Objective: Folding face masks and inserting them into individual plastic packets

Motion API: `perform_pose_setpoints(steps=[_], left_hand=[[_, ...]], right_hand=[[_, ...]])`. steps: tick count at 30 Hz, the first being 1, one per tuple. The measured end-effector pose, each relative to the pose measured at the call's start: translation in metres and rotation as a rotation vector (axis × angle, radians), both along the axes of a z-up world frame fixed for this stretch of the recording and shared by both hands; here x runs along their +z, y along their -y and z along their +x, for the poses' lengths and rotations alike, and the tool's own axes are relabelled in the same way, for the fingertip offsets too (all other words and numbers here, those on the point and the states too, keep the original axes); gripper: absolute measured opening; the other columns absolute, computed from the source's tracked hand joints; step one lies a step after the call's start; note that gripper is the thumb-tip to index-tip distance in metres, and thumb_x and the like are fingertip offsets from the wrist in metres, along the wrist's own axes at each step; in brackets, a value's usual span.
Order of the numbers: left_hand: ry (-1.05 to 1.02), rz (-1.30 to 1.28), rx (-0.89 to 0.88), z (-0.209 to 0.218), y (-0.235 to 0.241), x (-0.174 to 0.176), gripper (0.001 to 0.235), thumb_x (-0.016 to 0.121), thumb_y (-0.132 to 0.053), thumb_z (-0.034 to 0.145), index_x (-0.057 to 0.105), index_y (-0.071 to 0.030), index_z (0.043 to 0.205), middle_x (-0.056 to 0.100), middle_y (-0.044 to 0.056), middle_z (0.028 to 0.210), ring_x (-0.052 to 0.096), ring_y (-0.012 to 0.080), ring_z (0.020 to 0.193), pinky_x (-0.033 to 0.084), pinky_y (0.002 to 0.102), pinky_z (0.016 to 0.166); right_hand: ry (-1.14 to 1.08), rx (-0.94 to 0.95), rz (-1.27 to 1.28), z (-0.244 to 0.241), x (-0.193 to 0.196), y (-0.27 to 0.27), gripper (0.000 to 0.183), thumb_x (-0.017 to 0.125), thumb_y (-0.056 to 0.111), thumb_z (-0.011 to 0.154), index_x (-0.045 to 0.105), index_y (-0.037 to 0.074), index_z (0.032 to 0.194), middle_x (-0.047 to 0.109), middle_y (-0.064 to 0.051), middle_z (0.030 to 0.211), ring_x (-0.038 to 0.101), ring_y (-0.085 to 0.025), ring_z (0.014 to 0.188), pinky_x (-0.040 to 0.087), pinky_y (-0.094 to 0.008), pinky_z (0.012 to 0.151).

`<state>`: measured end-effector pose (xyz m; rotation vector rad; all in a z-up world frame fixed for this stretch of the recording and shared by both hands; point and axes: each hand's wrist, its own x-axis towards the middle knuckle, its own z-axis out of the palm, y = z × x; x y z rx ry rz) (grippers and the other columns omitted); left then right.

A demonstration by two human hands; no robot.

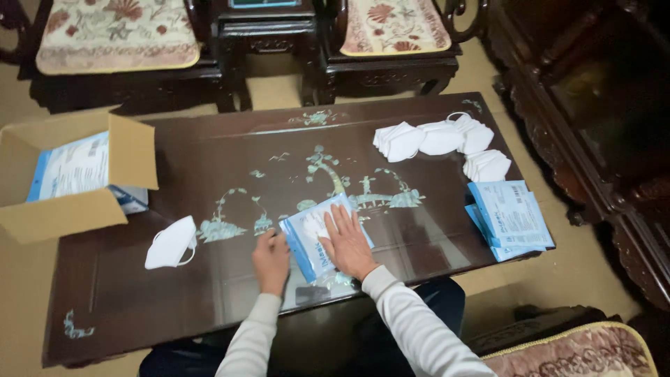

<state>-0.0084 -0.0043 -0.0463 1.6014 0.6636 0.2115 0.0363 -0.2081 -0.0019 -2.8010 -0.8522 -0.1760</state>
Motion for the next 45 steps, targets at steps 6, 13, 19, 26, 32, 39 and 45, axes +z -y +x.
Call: perform_pose_setpoints(steps=[6, 13, 19, 26, 32, 39, 45], left_hand=[[0.062, -0.214, 0.04, -0.012, -0.008, 0.01, 0.03, 0.06, -0.003, 0.1, 0.06, 0.008, 0.128, 0.07, 0.024, 0.1, 0.072, 0.0246, 0.075, 0.067, 0.034, 0.069], [0.093, -0.245, 0.003, 0.0, -0.012, -0.041, 0.03, 0.064, -0.013, 0.1, 0.064, 0.002, 0.125, 0.072, 0.026, 0.105, 0.077, 0.0331, 0.08, 0.068, 0.036, 0.065], [0.012, -0.128, -0.021, -0.007, -0.057, 0.009, 0.024, 0.07, -0.018, 0.098, 0.072, -0.006, 0.119, 0.073, 0.013, 0.094, 0.075, 0.0198, 0.072, 0.065, 0.032, 0.058], [-0.048, 1.018, 0.264, -0.04, -0.221, 0.003, 0.039, 0.074, -0.029, 0.088, 0.07, -0.005, 0.118, 0.067, 0.022, 0.103, 0.058, 0.0446, 0.096, 0.045, 0.054, 0.083], [-0.382, 0.862, 0.182, -0.049, -0.247, -0.001, 0.071, 0.084, -0.041, 0.075, 0.062, -0.012, 0.136, 0.061, 0.021, 0.119, 0.056, 0.0449, 0.112, 0.045, 0.057, 0.091], [-0.205, 0.574, 0.2, -0.054, -0.227, 0.036, 0.024, 0.076, -0.028, 0.081, 0.072, -0.014, 0.1, 0.074, 0.008, 0.102, 0.065, 0.0343, 0.099, 0.044, 0.048, 0.087], [0.108, 0.26, 0.079, -0.035, -0.147, 0.044, 0.014, 0.077, -0.022, 0.088, 0.074, -0.01, 0.096, 0.071, 0.009, 0.077, 0.064, 0.0177, 0.073, 0.052, 0.036, 0.07]], right_hand=[[0.084, -0.12, -0.029, 0.023, -0.019, 0.065, 0.055, 0.05, 0.025, 0.105, 0.044, -0.008, 0.149, 0.044, -0.032, 0.154, 0.04, -0.044, 0.146, 0.028, -0.061, 0.119], [0.272, -0.268, -0.182, 0.09, -0.12, 0.223, 0.051, 0.052, 0.015, 0.104, 0.049, -0.014, 0.146, 0.055, -0.036, 0.144, 0.052, -0.049, 0.138, 0.038, -0.06, 0.114], [-0.047, -0.389, 0.009, 0.057, -0.038, 0.191, 0.073, 0.017, 0.052, 0.114, 0.036, 0.0, 0.16, 0.032, -0.024, 0.168, 0.026, -0.041, 0.156, 0.02, -0.064, 0.124], [0.047, -0.292, 0.11, 0.044, -0.018, 0.175, 0.067, 0.025, 0.039, 0.11, 0.036, -0.012, 0.152, 0.033, -0.033, 0.163, 0.029, -0.051, 0.15, 0.021, -0.068, 0.117], [0.136, -0.262, 0.072, 0.043, -0.014, 0.171, 0.065, 0.029, 0.037, 0.11, 0.038, -0.013, 0.151, 0.039, -0.035, 0.159, 0.035, -0.053, 0.146, 0.026, -0.067, 0.114], [-0.069, -0.378, 0.247, 0.034, 0.018, 0.155, 0.077, 0.035, 0.046, 0.103, 0.029, -0.011, 0.155, 0.024, -0.032, 0.165, 0.016, -0.049, 0.154, 0.007, -0.064, 0.122], [0.099, -0.265, 0.648, 0.032, 0.014, 0.105, 0.054, 0.06, 0.018, 0.104, 0.047, -0.008, 0.149, 0.052, -0.033, 0.145, 0.045, -0.047, 0.139, 0.024, -0.055, 0.122]])
